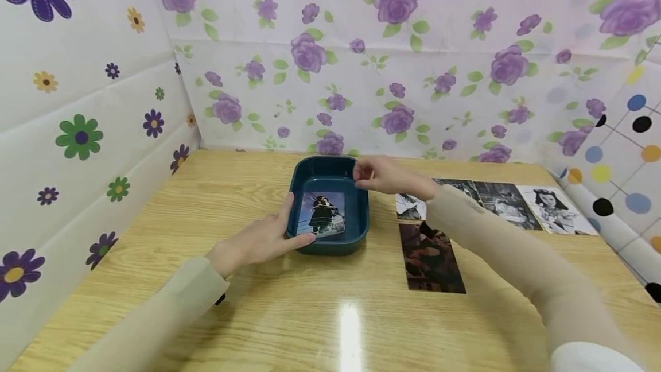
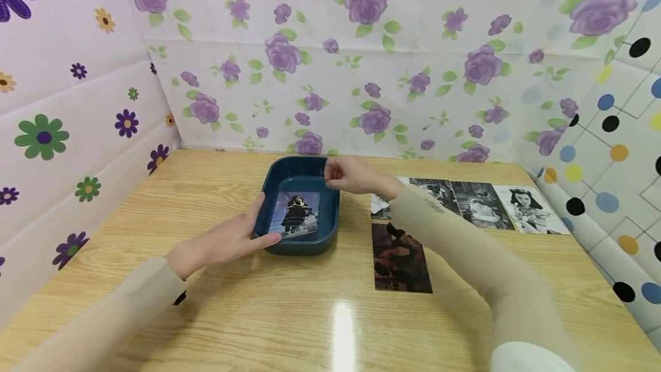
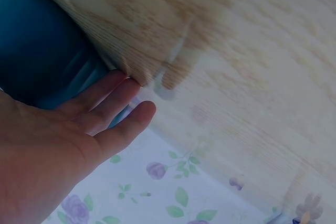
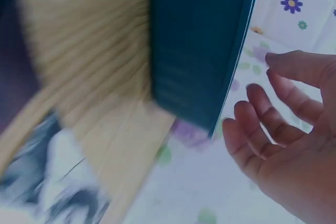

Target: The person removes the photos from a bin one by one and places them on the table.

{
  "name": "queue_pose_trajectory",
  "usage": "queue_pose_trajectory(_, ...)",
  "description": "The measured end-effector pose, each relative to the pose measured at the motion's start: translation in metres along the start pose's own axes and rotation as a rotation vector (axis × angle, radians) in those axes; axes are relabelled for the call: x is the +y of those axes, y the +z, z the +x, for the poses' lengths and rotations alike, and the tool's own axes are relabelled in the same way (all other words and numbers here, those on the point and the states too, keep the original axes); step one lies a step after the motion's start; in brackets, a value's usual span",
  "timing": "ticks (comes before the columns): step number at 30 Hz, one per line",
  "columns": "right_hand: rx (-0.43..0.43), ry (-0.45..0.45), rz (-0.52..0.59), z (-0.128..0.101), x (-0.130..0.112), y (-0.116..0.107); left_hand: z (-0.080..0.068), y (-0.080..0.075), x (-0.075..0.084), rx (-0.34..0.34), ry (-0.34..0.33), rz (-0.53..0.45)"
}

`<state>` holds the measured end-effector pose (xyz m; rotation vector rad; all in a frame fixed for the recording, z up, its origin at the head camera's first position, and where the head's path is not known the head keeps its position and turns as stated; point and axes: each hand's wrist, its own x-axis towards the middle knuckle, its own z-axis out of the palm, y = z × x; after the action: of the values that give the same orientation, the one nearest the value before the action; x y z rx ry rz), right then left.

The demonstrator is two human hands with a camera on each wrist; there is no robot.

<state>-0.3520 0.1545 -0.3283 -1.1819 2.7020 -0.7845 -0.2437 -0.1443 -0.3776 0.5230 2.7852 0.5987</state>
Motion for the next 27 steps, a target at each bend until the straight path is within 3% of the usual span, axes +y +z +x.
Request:
queue_pose_trajectory(6,-0.077,-0.066,-0.01,0.05,-0.002,0.017,0.001,0.001,-0.001,-0.002,0.002,-0.007)
queue_pose_trajectory(11,-0.199,-0.019,-0.081,0.075,0.001,0.037,0.002,0.001,-0.003,-0.016,-0.001,-0.002)
queue_pose_trajectory(16,-0.316,0.088,-0.13,0.085,0.001,0.049,0.001,0.002,-0.002,-0.024,-0.01,0.002)
queue_pose_trajectory(19,-0.355,0.104,-0.179,0.088,0.0,0.054,0.001,0.002,-0.002,-0.021,-0.011,0.003)
queue_pose_trajectory(27,-0.341,0.096,-0.266,0.089,-0.003,0.059,0.001,0.0,-0.002,-0.018,-0.001,-0.012)
